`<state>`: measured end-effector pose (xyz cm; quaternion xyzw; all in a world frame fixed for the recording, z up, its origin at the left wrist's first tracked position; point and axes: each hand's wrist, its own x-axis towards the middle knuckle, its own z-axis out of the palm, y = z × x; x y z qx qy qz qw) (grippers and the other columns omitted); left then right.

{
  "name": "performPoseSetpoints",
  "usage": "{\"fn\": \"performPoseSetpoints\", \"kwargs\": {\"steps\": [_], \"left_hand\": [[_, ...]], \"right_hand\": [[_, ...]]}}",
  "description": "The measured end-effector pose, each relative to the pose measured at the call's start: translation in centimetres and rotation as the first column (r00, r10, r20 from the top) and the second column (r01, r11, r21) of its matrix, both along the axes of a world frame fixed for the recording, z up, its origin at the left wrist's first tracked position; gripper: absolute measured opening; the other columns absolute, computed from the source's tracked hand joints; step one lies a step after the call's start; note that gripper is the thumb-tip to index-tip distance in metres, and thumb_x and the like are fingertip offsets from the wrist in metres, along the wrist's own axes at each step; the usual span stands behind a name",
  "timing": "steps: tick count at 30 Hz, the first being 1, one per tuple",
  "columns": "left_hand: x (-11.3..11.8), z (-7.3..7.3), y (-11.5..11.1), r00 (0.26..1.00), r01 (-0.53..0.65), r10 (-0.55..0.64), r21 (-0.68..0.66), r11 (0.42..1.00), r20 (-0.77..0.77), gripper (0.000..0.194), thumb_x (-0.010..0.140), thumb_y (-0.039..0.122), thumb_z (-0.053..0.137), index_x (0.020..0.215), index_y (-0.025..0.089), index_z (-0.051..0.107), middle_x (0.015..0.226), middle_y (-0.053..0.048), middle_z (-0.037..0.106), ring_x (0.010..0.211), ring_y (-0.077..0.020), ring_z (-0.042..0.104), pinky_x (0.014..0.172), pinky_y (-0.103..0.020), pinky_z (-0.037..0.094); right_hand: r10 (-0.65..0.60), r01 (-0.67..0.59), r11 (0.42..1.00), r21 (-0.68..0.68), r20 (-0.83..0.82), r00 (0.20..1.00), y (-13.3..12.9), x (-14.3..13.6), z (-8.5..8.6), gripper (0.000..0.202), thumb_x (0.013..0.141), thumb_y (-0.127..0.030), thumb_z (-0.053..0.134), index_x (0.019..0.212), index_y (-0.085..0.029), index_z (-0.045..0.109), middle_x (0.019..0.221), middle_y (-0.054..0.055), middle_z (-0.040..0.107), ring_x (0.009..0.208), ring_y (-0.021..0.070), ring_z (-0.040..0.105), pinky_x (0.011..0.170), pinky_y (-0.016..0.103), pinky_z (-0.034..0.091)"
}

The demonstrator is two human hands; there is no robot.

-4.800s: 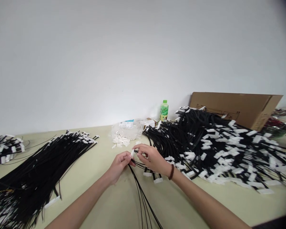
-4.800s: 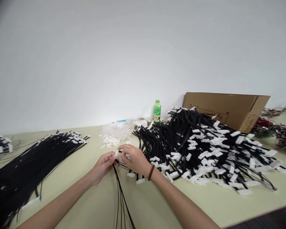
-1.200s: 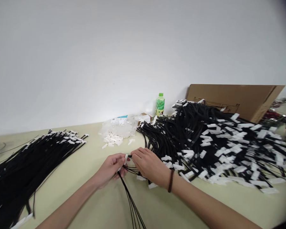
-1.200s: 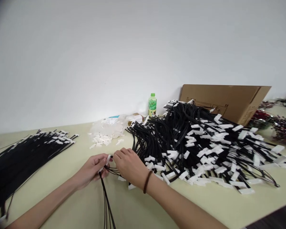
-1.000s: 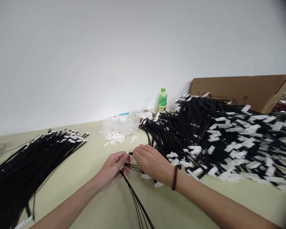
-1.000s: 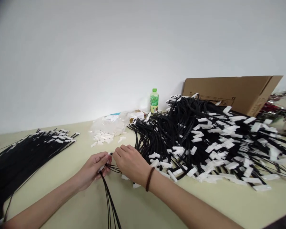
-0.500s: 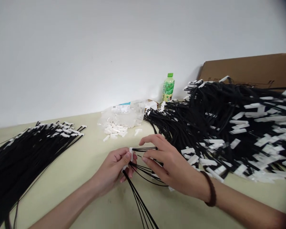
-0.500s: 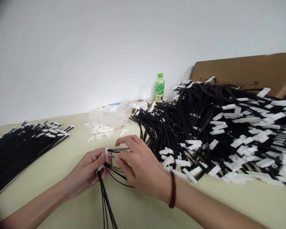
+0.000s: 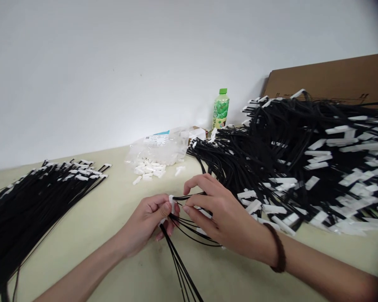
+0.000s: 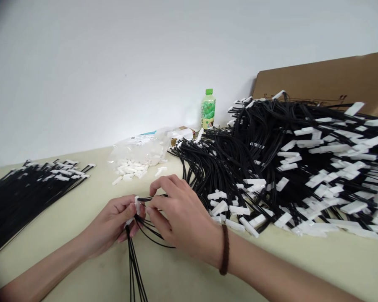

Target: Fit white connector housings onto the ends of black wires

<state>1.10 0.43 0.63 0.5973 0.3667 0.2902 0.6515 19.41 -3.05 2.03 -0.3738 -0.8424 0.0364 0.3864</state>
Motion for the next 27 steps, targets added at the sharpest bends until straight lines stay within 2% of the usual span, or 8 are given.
{"fn": "performPoseSetpoints", "kwargs": {"steps": [17, 27], "left_hand": [[0.04, -0.07, -0.19, 0.996, -0.039, 0.043, 0.054, 0.998, -0.076, 0.030, 0.076, 0.044, 0.055, 0.066, 0.016, 0.054, 0.048, 0.002, 0.049, 0.041, -0.0080, 0.043, 0.032, -0.015, 0.025], [0.10, -0.21, -0.06, 0.994, -0.023, 0.031, 0.071, 0.997, -0.107, 0.029, 0.075, 0.045, 0.055, 0.068, 0.016, 0.055, 0.047, 0.002, 0.049, 0.040, -0.0084, 0.043, 0.031, -0.015, 0.026]], "right_hand": [[-0.026, 0.020, 0.995, 0.094, 0.060, 0.998, 0.16, 0.06, -0.33, 0.021, 0.086, -0.017, 0.043, 0.071, -0.016, 0.057, 0.087, 0.006, 0.052, 0.082, 0.0171, 0.045, 0.074, 0.033, 0.039], [-0.019, 0.020, 0.994, 0.104, -0.007, 1.000, 0.08, -0.24, -0.81, 0.018, 0.085, -0.014, 0.045, 0.070, -0.015, 0.055, 0.086, 0.006, 0.054, 0.081, 0.0162, 0.047, 0.073, 0.031, 0.039]]}}
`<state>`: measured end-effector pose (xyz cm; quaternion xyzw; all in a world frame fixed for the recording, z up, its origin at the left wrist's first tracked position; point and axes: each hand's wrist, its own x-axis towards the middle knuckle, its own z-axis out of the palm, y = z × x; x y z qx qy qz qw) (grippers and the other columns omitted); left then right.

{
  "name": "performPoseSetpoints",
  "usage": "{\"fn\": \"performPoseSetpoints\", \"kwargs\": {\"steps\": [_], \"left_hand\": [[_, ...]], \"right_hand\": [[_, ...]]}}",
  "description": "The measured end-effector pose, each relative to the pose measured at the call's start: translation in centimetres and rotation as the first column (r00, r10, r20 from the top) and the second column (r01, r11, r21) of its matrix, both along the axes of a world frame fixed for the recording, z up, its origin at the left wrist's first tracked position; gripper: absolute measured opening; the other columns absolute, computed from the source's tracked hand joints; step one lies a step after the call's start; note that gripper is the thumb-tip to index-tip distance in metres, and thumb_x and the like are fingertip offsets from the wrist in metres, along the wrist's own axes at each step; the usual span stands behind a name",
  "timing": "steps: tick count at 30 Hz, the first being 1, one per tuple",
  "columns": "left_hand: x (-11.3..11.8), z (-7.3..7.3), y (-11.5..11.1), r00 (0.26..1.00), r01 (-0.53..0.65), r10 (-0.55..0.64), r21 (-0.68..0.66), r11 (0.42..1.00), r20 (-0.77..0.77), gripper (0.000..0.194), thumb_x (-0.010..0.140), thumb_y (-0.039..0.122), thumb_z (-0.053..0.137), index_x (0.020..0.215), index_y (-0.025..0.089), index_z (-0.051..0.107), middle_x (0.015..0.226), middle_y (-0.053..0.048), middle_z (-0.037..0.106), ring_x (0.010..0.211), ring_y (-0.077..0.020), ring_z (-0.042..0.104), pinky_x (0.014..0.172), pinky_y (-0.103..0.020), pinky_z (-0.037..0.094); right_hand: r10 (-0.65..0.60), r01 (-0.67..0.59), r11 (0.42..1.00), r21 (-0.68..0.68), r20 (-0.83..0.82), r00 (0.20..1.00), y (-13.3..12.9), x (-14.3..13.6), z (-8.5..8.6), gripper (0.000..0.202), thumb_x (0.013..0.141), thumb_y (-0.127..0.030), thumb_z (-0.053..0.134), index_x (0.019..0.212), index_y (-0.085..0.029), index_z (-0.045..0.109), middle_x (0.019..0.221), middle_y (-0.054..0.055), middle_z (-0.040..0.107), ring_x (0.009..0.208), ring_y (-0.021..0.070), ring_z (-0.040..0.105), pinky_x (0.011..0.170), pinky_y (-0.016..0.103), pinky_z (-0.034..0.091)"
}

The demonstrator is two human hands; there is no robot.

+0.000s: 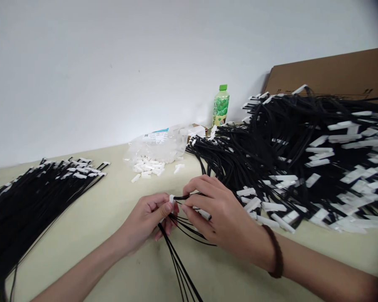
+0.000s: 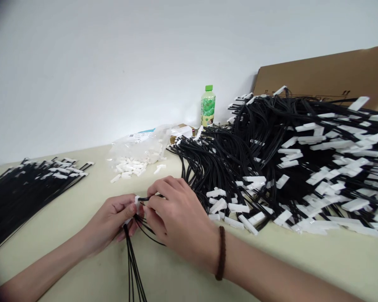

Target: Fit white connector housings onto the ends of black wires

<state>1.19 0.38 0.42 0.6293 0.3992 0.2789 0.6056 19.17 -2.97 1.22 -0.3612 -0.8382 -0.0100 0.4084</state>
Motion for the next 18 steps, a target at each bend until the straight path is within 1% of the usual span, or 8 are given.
{"fn": "performPoseSetpoints", "kwargs": {"steps": [8, 13, 18], "left_hand": [[0.16, 0.26, -0.17, 0.997, 0.016, -0.013, 0.040, 0.999, -0.078, 0.031, 0.073, 0.047, 0.055, 0.067, 0.017, 0.055, 0.049, 0.002, 0.051, 0.040, -0.0091, 0.044, 0.032, -0.017, 0.027], [0.15, 0.52, -0.26, 0.997, 0.022, -0.018, 0.056, 0.998, -0.079, 0.034, 0.073, 0.049, 0.054, 0.068, 0.016, 0.054, 0.048, 0.002, 0.050, 0.042, -0.0095, 0.045, 0.034, -0.017, 0.026], [0.22, 0.69, -0.51, 0.997, 0.006, 0.000, 0.083, 0.997, -0.075, 0.039, 0.072, 0.054, 0.053, 0.068, 0.015, 0.051, 0.049, 0.002, 0.049, 0.043, -0.0087, 0.042, 0.035, -0.017, 0.022]], "right_hand": [[0.045, -0.045, 0.999, 0.006, -0.060, 0.997, -0.06, -0.36, -0.22, 0.017, 0.083, -0.010, 0.043, 0.071, -0.016, 0.054, 0.090, 0.005, 0.058, 0.081, 0.0142, 0.051, 0.074, 0.029, 0.041], [0.059, -0.060, 0.998, -0.021, -0.082, 0.995, 0.26, -0.55, -0.36, 0.017, 0.079, -0.007, 0.044, 0.068, -0.015, 0.054, 0.090, 0.005, 0.059, 0.079, 0.0142, 0.054, 0.071, 0.027, 0.043], [0.051, -0.053, 0.998, -0.033, -0.060, 0.997, 0.61, -0.87, -0.39, 0.016, 0.076, -0.003, 0.047, 0.066, -0.014, 0.053, 0.089, 0.003, 0.060, 0.079, 0.0138, 0.055, 0.073, 0.026, 0.043]]}}
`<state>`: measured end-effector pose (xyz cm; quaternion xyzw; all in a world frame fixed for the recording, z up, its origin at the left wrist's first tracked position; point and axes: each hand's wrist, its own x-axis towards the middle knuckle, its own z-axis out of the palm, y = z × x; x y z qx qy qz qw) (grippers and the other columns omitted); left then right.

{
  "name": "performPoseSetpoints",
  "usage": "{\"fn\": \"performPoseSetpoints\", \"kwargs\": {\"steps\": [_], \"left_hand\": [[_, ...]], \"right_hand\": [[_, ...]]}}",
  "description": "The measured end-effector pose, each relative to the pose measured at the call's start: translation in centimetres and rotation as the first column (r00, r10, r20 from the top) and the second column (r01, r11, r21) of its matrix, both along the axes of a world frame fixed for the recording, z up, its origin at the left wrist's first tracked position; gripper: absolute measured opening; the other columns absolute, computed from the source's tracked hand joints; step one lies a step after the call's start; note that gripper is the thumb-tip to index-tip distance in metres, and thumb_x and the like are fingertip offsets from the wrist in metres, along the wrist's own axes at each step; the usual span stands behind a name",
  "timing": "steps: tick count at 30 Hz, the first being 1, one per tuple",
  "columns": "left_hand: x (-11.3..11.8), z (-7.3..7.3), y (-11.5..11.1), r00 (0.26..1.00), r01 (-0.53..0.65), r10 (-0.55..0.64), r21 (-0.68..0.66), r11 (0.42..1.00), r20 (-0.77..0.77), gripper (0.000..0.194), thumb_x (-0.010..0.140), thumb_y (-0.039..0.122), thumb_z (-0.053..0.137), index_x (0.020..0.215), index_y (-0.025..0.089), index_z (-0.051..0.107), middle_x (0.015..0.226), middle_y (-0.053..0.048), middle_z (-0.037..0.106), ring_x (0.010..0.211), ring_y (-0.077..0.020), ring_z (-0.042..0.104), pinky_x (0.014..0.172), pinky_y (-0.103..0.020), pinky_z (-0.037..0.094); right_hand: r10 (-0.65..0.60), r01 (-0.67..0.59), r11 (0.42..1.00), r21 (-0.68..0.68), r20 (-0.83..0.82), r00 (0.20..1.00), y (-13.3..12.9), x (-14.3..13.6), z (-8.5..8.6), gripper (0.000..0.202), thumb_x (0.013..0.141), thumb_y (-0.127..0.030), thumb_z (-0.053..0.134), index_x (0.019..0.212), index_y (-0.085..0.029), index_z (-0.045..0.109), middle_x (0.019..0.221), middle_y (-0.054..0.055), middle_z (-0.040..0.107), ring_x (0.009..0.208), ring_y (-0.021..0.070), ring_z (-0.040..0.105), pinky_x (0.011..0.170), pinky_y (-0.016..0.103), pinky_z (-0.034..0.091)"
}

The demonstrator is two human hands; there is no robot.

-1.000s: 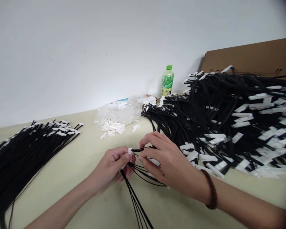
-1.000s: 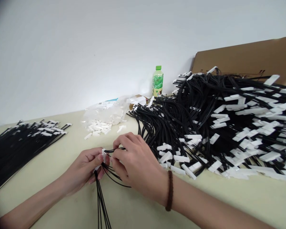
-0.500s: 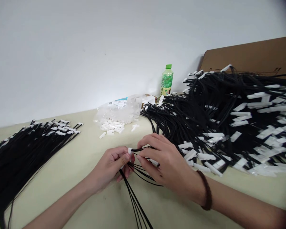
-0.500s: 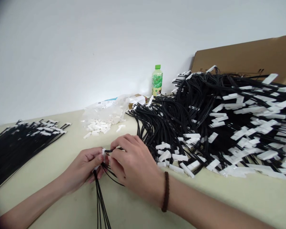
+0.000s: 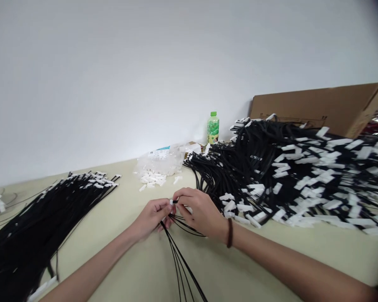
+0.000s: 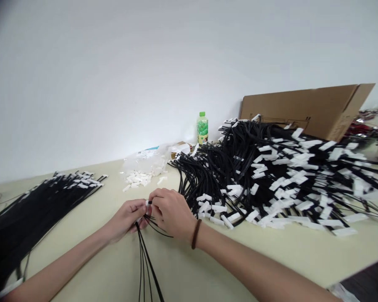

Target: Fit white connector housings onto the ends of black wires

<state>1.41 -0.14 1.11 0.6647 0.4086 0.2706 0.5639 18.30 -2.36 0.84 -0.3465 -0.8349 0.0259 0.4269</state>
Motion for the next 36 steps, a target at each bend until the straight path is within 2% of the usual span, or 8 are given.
{"fn": "performPoseSetpoints", "kwargs": {"steps": [6, 9, 14, 17, 20, 25, 31, 36], "left_hand": [[0.1, -0.1, -0.5, 0.997, -0.054, 0.050, 0.077, 0.996, 0.056, 0.043, 0.072, 0.057, 0.050, 0.070, 0.014, 0.049, 0.052, 0.004, 0.043, 0.045, -0.0069, 0.037, 0.039, -0.018, 0.013], [0.1, 0.0, -0.7, 0.994, -0.049, 0.040, 0.086, 0.995, 0.102, 0.046, 0.072, 0.058, 0.050, 0.075, 0.012, 0.053, 0.059, 0.003, 0.044, 0.047, -0.0059, 0.034, 0.041, -0.019, 0.013], [-0.3, 0.2, -0.8, 0.995, 0.023, -0.025, 0.028, 0.999, 0.094, 0.044, 0.071, 0.054, 0.054, 0.082, 0.011, 0.056, 0.063, 0.002, 0.048, 0.053, -0.0078, 0.040, 0.047, -0.019, 0.023], [-0.5, 0.1, -0.6, 0.986, 0.056, -0.052, -0.020, 0.998, 0.159, 0.041, 0.072, 0.050, 0.056, 0.084, 0.011, 0.056, 0.069, -0.001, 0.052, 0.060, -0.0103, 0.046, 0.056, -0.021, 0.032], [-0.6, -0.1, -0.3, 0.974, 0.082, -0.074, -0.033, 0.996, 0.214, 0.037, 0.075, 0.047, 0.055, 0.082, 0.011, 0.056, 0.071, -0.002, 0.053, 0.064, -0.0113, 0.048, 0.061, -0.023, 0.034], [-0.9, -0.2, 0.1, 0.962, 0.118, -0.088, -0.102, 0.988, 0.259, 0.030, 0.075, 0.042, 0.057, 0.076, 0.012, 0.053, 0.067, 0.001, 0.048, 0.062, -0.0098, 0.046, 0.059, -0.022, 0.036], [-1.2, -0.1, 0.4, 0.964, 0.138, -0.095, -0.163, 0.977, 0.248, 0.029, 0.072, 0.040, 0.062, 0.081, 0.012, 0.057, 0.075, -0.002, 0.051, 0.067, -0.0116, 0.049, 0.060, -0.024, 0.041], [-0.9, 0.0, 0.2, 0.954, 0.107, -0.048, -0.185, 0.977, 0.295, 0.029, 0.069, 0.039, 0.065, 0.077, 0.012, 0.058, 0.069, -0.001, 0.052, 0.061, -0.0096, 0.046, 0.054, -0.021, 0.036]], "right_hand": [[-0.041, 0.041, 0.998, 0.041, 0.014, 0.999, 0.6, -0.3, -0.1, 0.015, 0.080, -0.005, 0.050, 0.067, -0.013, 0.054, 0.085, 0.006, 0.058, 0.083, 0.0158, 0.053, 0.076, 0.027, 0.044], [-0.060, 0.058, 0.996, 0.065, 0.032, 0.998, 0.6, -0.2, 0.0, 0.013, 0.080, -0.006, 0.052, 0.069, -0.013, 0.055, 0.085, 0.007, 0.057, 0.085, 0.0164, 0.053, 0.078, 0.028, 0.044], [-0.061, 0.058, 0.996, 0.066, 0.049, 0.997, 0.3, 0.0, 0.1, 0.013, 0.080, -0.006, 0.052, 0.069, -0.013, 0.054, 0.083, 0.006, 0.056, 0.085, 0.0161, 0.051, 0.079, 0.028, 0.043], [-0.067, 0.061, 0.994, 0.090, 0.058, 0.996, 0.0, 0.1, 0.1, 0.008, 0.079, -0.006, 0.052, 0.084, -0.011, 0.055, 0.087, 0.007, 0.055, 0.087, 0.0176, 0.049, 0.079, 0.030, 0.043], [-0.043, 0.019, 0.982, 0.185, 0.126, 0.991, -0.6, 0.1, 0.1, 0.014, 0.082, -0.010, 0.050, 0.094, -0.013, 0.055, 0.094, 0.009, 0.053, 0.093, 0.0195, 0.046, 0.082, 0.034, 0.041], [0.037, -0.109, 0.960, 0.258, 0.269, 0.963, -1.1, -0.4, -0.2, 0.010, 0.083, -0.014, 0.050, 0.080, -0.016, 0.059, 0.093, 0.005, 0.054, 0.096, 0.0187, 0.044, 0.082, 0.033, 0.038], [-0.016, -0.091, 0.944, 0.318, 0.320, 0.947, -0.3, -1.2, -1.0, 0.013, 0.084, -0.015, 0.049, 0.074, -0.015, 0.058, 0.093, 0.005, 0.056, 0.092, 0.0181, 0.044, 0.078, 0.033, 0.038], [-0.043, -0.102, 0.900, 0.424, 0.318, 0.947, -0.2, -1.5, -0.9, 0.018, 0.085, -0.011, 0.046, 0.070, -0.014, 0.056, 0.090, 0.005, 0.057, 0.090, 0.0176, 0.046, 0.079, 0.033, 0.038]]}}
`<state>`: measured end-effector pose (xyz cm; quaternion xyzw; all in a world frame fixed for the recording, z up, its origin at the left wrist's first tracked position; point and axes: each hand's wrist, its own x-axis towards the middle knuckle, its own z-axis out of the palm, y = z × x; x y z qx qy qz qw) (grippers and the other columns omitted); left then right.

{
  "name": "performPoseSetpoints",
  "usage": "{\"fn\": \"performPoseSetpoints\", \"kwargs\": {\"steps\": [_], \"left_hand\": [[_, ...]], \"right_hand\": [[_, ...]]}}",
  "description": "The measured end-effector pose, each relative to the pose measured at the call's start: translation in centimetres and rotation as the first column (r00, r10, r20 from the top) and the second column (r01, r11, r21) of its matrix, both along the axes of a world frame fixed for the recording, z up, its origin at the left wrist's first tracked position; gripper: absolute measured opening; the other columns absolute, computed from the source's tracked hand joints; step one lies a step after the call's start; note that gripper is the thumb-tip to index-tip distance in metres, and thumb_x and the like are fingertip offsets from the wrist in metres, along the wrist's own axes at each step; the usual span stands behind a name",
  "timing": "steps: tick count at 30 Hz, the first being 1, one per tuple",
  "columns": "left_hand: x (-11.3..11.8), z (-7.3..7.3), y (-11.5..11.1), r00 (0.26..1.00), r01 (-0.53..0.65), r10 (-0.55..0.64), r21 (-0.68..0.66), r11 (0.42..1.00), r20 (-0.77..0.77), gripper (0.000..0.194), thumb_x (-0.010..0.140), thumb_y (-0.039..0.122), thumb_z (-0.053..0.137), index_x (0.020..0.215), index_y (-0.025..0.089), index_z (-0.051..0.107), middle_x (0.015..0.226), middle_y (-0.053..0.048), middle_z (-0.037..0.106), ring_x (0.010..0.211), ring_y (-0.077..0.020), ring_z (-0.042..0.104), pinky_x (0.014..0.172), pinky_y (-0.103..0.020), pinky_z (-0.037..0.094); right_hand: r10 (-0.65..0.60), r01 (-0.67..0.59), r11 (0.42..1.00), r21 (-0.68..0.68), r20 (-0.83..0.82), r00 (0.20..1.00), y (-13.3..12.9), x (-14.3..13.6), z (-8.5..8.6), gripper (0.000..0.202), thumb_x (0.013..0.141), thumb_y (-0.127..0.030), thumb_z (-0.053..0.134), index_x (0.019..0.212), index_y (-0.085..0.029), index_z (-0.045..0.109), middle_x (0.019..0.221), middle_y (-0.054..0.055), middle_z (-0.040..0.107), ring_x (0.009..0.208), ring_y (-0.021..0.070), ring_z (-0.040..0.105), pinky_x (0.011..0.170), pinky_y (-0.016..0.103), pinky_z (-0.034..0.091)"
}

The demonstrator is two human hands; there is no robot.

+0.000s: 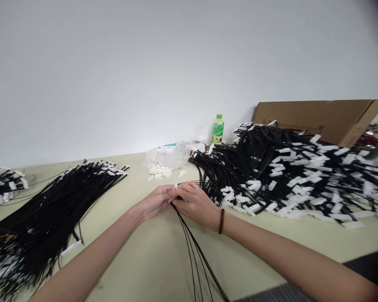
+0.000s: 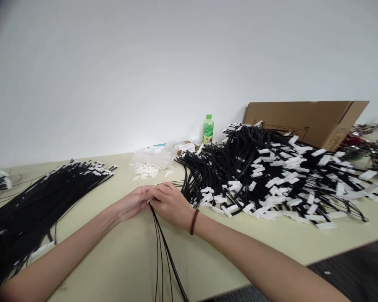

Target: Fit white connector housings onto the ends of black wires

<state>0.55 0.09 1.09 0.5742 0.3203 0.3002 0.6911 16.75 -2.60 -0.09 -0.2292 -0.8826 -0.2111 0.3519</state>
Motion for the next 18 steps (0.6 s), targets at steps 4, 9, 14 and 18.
{"fn": "performPoseSetpoints", "kwargs": {"steps": [4, 9, 14, 18], "left_hand": [[0.41, 0.18, -0.46, 0.997, -0.040, 0.041, -0.014, 0.999, 0.061, 0.026, 0.069, 0.037, 0.066, 0.074, 0.012, 0.059, 0.061, 0.002, 0.048, 0.053, -0.0068, 0.040, 0.048, -0.020, 0.030], [0.62, 0.08, -0.67, 0.992, -0.063, 0.066, -0.031, 0.998, 0.110, 0.029, 0.065, 0.036, 0.070, 0.077, 0.012, 0.060, 0.064, 0.000, 0.052, 0.056, -0.0089, 0.045, 0.053, -0.021, 0.032], [0.52, -0.46, -0.51, 0.984, -0.031, 0.036, -0.033, 0.999, 0.172, 0.031, 0.069, 0.039, 0.065, 0.083, 0.012, 0.059, 0.072, -0.004, 0.057, 0.064, -0.0123, 0.051, 0.060, -0.024, 0.037], [0.49, -0.74, -0.43, 0.981, -0.029, 0.034, -0.028, 0.999, 0.193, 0.027, 0.072, 0.037, 0.063, 0.078, 0.012, 0.057, 0.069, -0.002, 0.055, 0.066, -0.0122, 0.052, 0.064, -0.024, 0.038]], "right_hand": [[0.021, -0.019, 0.998, 0.055, -0.036, 0.999, -0.43, 0.03, 0.41, 0.017, 0.085, -0.009, 0.045, 0.072, -0.014, 0.056, 0.093, 0.004, 0.059, 0.090, 0.0170, 0.047, 0.081, 0.033, 0.038], [0.026, -0.023, 0.998, 0.054, -0.063, 0.998, -0.81, 0.21, 0.93, 0.013, 0.085, -0.010, 0.046, 0.078, -0.015, 0.056, 0.093, 0.004, 0.059, 0.088, 0.0169, 0.048, 0.082, 0.034, 0.038], [0.038, -0.039, 0.999, -0.012, -0.090, 0.995, -0.97, 0.23, 0.83, 0.012, 0.085, -0.011, 0.046, 0.079, -0.015, 0.056, 0.092, 0.005, 0.059, 0.090, 0.0178, 0.047, 0.082, 0.035, 0.038], [0.079, -0.096, 0.989, -0.117, -0.141, 0.987, -0.71, 0.48, 0.69, 0.013, 0.083, -0.011, 0.048, 0.080, -0.017, 0.058, 0.093, 0.005, 0.059, 0.094, 0.0190, 0.047, 0.081, 0.036, 0.039]]}}
